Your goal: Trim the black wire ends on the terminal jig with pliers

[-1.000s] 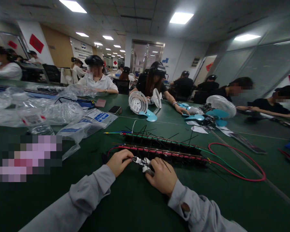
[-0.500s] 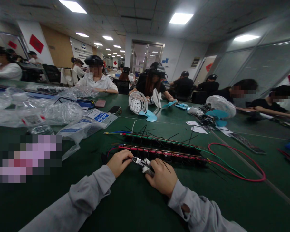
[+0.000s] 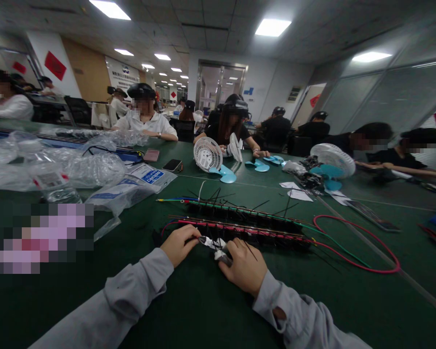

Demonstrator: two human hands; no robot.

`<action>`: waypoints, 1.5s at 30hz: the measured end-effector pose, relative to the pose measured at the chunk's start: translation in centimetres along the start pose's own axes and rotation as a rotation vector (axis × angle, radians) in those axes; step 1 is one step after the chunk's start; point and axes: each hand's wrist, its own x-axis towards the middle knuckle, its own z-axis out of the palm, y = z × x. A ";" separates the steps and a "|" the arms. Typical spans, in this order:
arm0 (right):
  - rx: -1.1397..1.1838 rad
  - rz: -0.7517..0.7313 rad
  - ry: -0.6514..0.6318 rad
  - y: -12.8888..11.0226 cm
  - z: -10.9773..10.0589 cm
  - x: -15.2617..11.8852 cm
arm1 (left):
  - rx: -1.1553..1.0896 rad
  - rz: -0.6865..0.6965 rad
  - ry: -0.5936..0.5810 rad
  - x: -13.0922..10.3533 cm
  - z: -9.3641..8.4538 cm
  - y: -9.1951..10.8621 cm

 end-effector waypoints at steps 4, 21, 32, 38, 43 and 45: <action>-0.005 -0.004 0.014 0.0 0.1 0.0 | 0.001 0.003 0.000 0.0 0.0 -0.1; 0.030 -0.032 0.077 0.1 0.4 -0.3 | -0.029 -0.027 0.008 0.0 -0.2 -0.1; 0.040 -0.031 0.119 -0.1 -0.1 -0.1 | -0.243 -0.129 0.024 -0.1 0.5 -0.9; 0.058 -0.022 0.063 0.0 0.2 0.0 | -0.221 -0.121 0.016 -0.1 0.4 -0.5; 0.075 -0.018 0.033 0.1 0.2 0.1 | -0.138 -0.082 0.011 -0.1 0.2 -0.2; 0.074 -0.017 0.028 0.1 0.1 0.1 | -0.094 -0.063 0.013 -0.1 0.2 -0.2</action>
